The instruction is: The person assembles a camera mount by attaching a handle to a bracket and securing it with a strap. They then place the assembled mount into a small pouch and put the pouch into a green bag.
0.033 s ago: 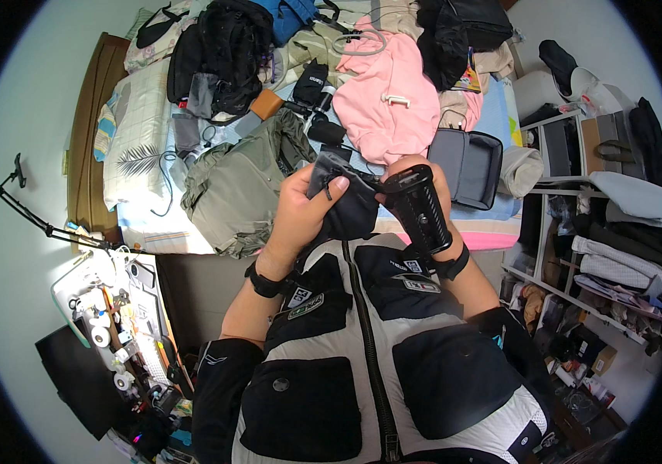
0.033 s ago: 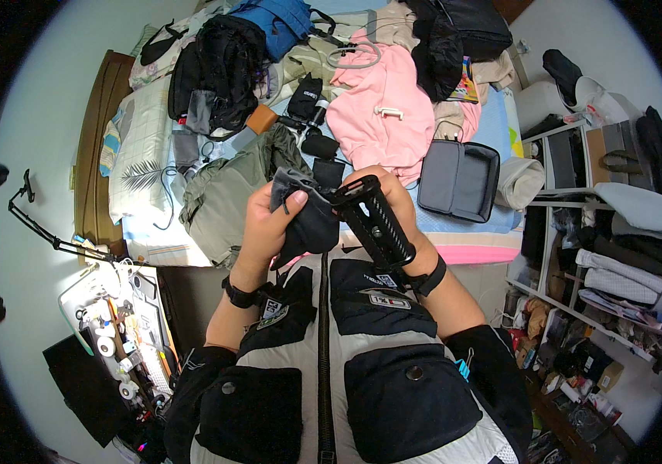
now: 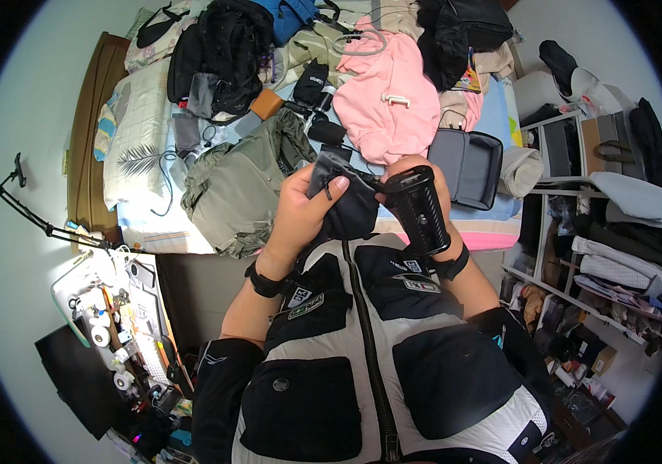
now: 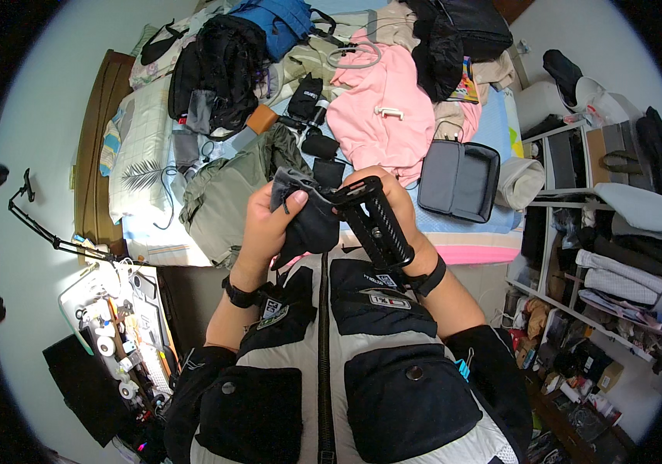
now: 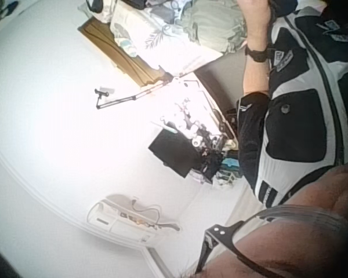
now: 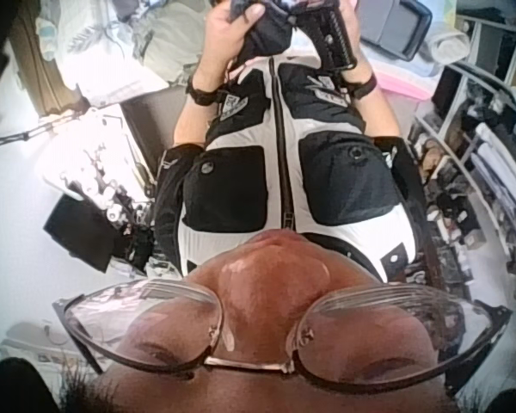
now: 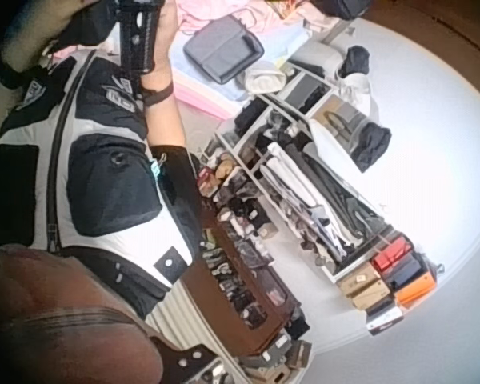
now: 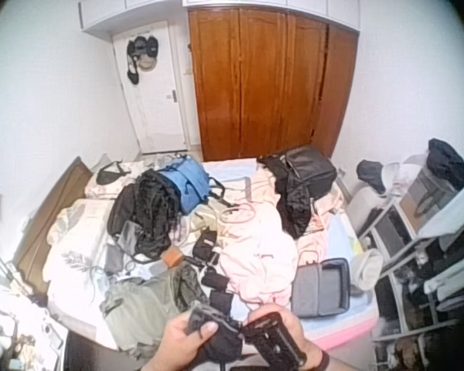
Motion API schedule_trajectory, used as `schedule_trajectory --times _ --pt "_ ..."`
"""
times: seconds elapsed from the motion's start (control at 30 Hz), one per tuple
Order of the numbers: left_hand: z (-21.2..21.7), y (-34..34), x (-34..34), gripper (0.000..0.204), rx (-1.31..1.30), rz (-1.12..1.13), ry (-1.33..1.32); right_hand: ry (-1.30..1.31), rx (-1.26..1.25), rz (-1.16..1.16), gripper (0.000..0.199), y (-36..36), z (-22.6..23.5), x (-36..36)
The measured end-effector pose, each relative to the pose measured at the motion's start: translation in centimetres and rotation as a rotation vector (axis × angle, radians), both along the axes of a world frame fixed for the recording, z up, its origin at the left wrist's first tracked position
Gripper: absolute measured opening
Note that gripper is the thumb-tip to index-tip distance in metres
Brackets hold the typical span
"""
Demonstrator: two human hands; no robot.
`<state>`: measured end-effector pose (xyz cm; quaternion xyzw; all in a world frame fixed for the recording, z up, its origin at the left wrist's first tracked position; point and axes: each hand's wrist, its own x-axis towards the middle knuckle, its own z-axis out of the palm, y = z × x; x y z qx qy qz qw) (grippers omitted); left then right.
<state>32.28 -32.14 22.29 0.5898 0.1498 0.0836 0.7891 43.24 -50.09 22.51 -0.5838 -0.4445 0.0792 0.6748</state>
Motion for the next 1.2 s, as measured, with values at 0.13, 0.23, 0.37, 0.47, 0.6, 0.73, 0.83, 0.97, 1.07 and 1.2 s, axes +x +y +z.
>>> schedule_trajectory --times 0.13,0.23,0.37,0.47,0.6,0.73,0.83,0.97,1.07,1.2 --pt "0.0 -0.1 -0.1 0.018 -0.057 0.000 0.015 0.022 -0.097 -0.046 0.020 0.0 0.2 -0.3" --pt "-0.1 -0.1 -0.1 0.017 -0.065 0.000 0.019 0.021 -0.146 -0.092 0.018 -0.1 0.2 -0.5" --pt "-0.3 0.0 -0.1 0.017 -0.080 -0.020 0.043 0.126 -0.080 -0.017 0.018 -0.2 -0.4 -0.2" --pt "-0.4 -0.3 -0.2 0.018 -0.162 -0.023 0.068 0.156 -0.020 0.024 0.017 -0.3 -1.0 0.2" --pt "-0.5 -0.3 -0.1 0.019 -0.135 -0.020 0.050 0.138 0.040 0.039 0.014 -0.1 -0.8 0.2" --pt "-0.6 -0.2 0.0 0.018 -0.110 -0.020 0.038 0.160 0.018 -0.033 0.017 0.2 0.1 -0.3" --pt "-0.6 -0.1 0.0 0.018 -0.121 -0.022 0.041 0.197 0.065 0.025 0.021 0.4 0.4 -0.4" --pt "-0.3 -0.1 -0.1 0.017 -0.114 -0.022 0.009 0.272 0.108 0.109 0.022 0.3 0.2 -0.2" --pt "-0.2 0.0 -0.1 0.018 -0.032 -0.002 -0.059 0.264 0.094 0.127 0.023 0.2 -0.1 0.1" --pt "0.0 0.0 -0.1 0.019 0.104 0.027 -0.151 0.165 0.078 0.089 0.036 0.6 -0.5 0.0"
